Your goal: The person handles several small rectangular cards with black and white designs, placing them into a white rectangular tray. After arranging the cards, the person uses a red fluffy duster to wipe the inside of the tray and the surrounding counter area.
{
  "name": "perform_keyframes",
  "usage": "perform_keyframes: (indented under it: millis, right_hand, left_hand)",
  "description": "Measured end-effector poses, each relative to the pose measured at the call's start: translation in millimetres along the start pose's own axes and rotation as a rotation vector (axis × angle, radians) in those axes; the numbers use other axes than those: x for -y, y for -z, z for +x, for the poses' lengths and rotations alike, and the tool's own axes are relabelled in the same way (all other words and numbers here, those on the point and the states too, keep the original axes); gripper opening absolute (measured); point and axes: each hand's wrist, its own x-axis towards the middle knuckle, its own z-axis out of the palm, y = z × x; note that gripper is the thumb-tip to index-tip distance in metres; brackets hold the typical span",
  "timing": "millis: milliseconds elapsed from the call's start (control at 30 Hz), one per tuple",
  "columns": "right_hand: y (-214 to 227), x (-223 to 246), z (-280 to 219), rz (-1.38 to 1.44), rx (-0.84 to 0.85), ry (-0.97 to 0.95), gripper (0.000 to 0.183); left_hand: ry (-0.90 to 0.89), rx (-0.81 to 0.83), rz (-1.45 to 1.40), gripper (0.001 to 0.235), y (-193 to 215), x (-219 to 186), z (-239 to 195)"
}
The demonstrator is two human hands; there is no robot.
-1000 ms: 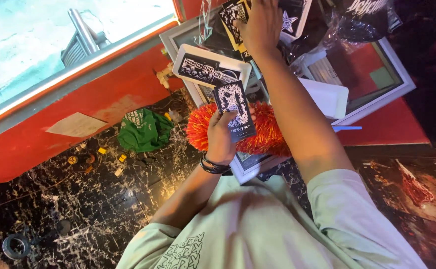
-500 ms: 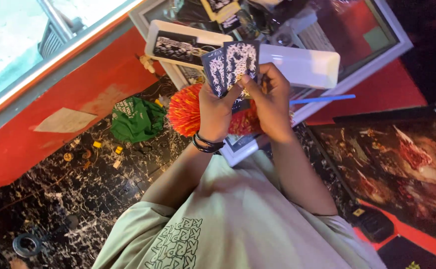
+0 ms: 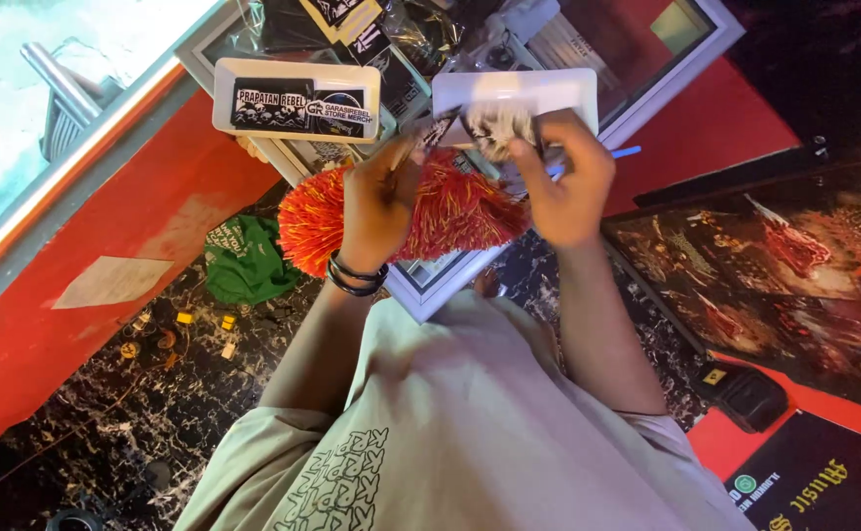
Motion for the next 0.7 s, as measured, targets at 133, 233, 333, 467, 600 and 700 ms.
perform_keyframes:
  millis: [133,233,333,467,600,700]
  right_hand:
    - [10.5,22.0,12.6,-0.352,0.003,0.631,0.024]
    - [9.6,15.2,10.7,-0.357,-0.101,0.673,0.032]
    - [9.5,17.3,5.5,-0.374,-0.119,0.609,0.040]
    - [7.6,17.5,4.0,-0.361,-0.139,0.556,0.040]
    - [3.8,10.3,0.8,-0.237,-0.300,0.314,0.032]
    - [2.5,-5.3,-2.8,-0.006,-0.423,-0.021,0.014]
  left_hand:
    - [-0.425,0.062,0.566,0.061,9.8,14.8,-0.4]
    - [-0.514,0.019,0.651,0.063,10.8,4.8,1.6]
    - [-0.519,-0.014,0.717,0.067,10.7,1.2,-1.7]
    - [-0.519,-0.049,0.776,0.034,8.8,-3.4,-2.6]
    - [-0.534,-0.038,0.866,0.039,11.4,-3.7,-4.7]
    - [-0.491,-0.041,0.723,0.043,7.0,15.3,-5.1]
